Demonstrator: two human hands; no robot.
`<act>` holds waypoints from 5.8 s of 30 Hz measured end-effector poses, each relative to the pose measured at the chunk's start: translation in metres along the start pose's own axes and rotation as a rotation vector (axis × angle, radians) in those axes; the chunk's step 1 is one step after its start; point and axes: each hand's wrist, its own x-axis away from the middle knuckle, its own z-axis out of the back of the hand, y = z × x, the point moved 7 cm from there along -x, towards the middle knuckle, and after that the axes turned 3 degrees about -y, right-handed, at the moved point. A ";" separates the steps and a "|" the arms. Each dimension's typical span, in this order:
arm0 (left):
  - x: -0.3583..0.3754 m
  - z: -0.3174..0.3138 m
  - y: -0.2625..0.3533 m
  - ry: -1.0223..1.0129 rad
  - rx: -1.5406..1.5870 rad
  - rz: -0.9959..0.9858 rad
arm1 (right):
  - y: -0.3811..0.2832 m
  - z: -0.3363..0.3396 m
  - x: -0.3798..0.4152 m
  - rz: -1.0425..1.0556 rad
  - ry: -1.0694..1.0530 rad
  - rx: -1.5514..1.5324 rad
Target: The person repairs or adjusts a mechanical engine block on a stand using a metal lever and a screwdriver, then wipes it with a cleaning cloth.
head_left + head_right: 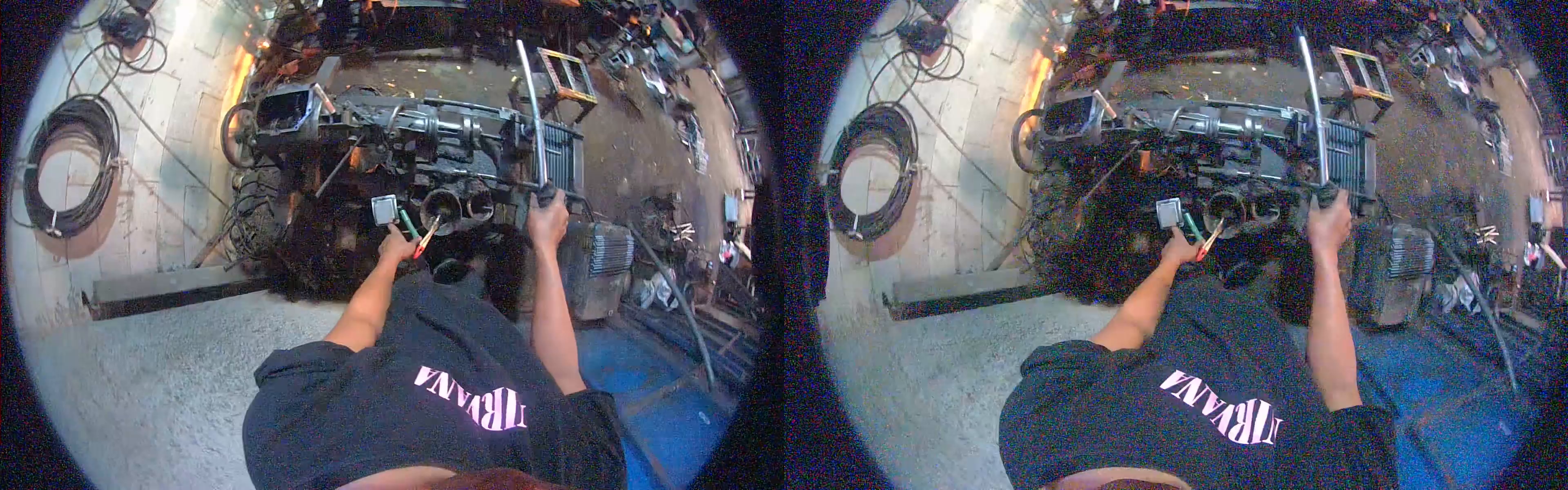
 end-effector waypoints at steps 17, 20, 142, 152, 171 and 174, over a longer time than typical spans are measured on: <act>0.003 -0.013 -0.014 0.103 0.065 0.190 | 0.001 -0.001 -0.006 0.133 0.038 -0.020; -0.007 -0.019 -0.019 0.152 0.070 0.110 | 0.016 -0.010 -0.016 0.173 0.050 -0.027; -0.113 0.270 -0.226 0.346 1.415 0.021 | -0.337 -0.136 0.175 0.713 0.043 -0.287; -0.114 0.432 -0.269 0.692 1.162 0.238 | -0.339 -0.136 0.176 0.746 0.034 -0.288; -0.172 0.521 -0.233 1.185 0.486 -0.161 | -0.322 -0.102 0.171 0.602 0.055 -0.341; -0.178 0.515 -0.223 1.126 0.471 -0.059 | -0.308 -0.089 0.164 0.526 0.038 -0.381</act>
